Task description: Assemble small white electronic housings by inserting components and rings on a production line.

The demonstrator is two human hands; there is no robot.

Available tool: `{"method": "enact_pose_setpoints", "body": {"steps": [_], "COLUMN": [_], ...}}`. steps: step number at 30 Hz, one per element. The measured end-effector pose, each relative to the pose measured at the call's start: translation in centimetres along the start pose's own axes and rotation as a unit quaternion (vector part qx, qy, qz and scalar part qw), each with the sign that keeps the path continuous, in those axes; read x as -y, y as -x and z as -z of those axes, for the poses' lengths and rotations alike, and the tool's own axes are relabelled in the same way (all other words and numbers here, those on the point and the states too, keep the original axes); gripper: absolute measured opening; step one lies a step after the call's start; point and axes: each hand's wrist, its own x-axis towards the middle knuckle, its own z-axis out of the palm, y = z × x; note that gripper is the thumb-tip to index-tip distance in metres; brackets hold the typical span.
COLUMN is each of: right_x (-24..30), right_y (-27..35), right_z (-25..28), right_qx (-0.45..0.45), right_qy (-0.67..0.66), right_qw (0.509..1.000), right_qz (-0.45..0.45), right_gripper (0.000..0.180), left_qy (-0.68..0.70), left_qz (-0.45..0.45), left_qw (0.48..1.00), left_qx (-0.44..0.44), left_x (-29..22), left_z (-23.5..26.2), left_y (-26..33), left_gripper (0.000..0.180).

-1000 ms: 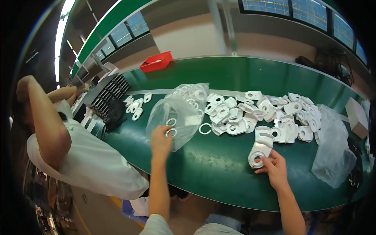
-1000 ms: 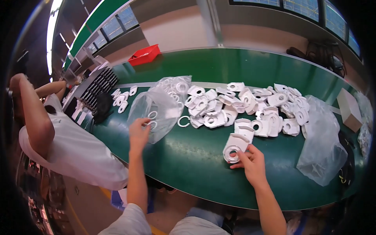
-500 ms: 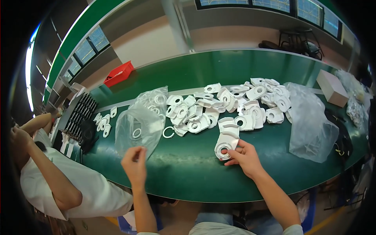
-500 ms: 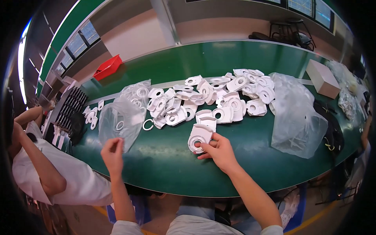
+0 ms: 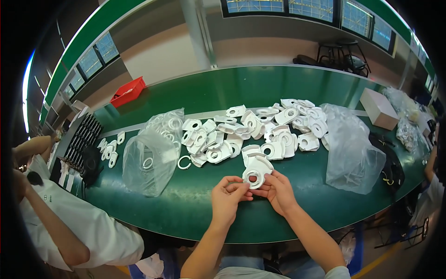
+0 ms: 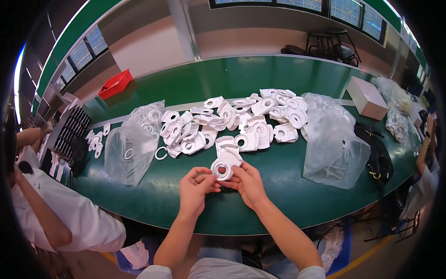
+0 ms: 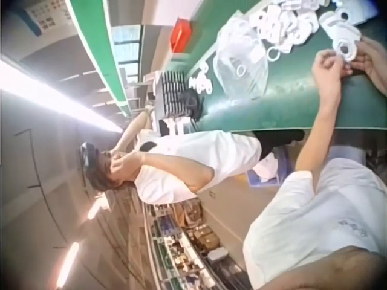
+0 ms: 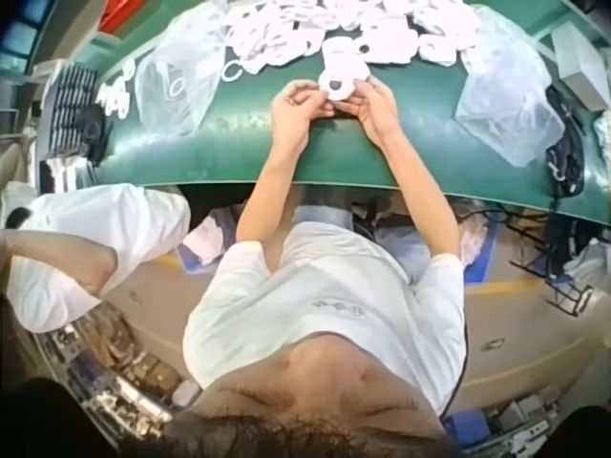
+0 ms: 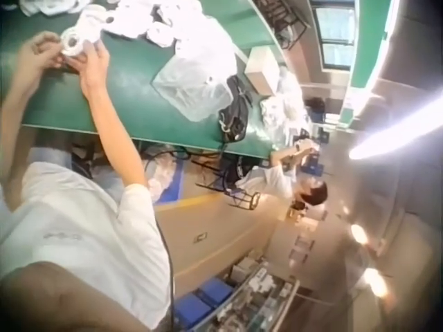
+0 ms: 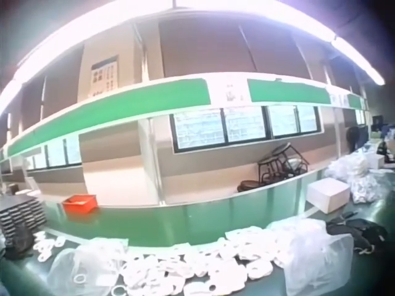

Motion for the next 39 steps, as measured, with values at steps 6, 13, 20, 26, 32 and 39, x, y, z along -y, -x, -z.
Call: {"method": "enact_pose_setpoints", "body": {"steps": [6, 13, 20, 26, 32, 39], "right_x": [-0.2, -0.8, -0.5, -0.5, -0.7, -0.3], "right_y": [0.1, -0.1, 0.0, -0.1, -0.1, 0.2], "right_z": [-0.5, -0.4, -0.3, -0.4, 0.0, -0.6], "right_qx": [-0.004, -0.035, -0.027, -0.028, -0.035, -0.059], "right_qy": [0.007, 0.081, 0.169, 0.179, 0.163, 0.189], "right_qw": [0.999, 0.994, 0.983, 0.981, 0.983, 0.977], "right_qz": [0.043, 0.069, 0.071, 0.071, 0.073, 0.073], "right_gripper": [0.033, 0.035, 0.032, 0.027, 0.026, 0.023], "left_qy": [-0.022, -0.06, -0.326, -0.223, -0.251, -0.192], "left_qz": [-0.086, -0.071, -0.135, -0.014, -0.055, -0.021], "left_qw": [0.994, 0.995, 0.936, 0.971, 0.962, 0.976], "left_qx": [-0.06, -0.031, -0.009, 0.09, 0.097, 0.098], "left_x": [0.5, 1.0, -1.1, -1.3, -1.0, -0.6], "left_z": [-1.2, -1.0, 0.1, 1.1, 0.4, 0.6], "left_y": [0.7, 0.9, -1.8, -3.1, -2.7, -2.4], "left_gripper": [0.033, 0.035, 0.023, 0.019, 0.018, 0.019]}}
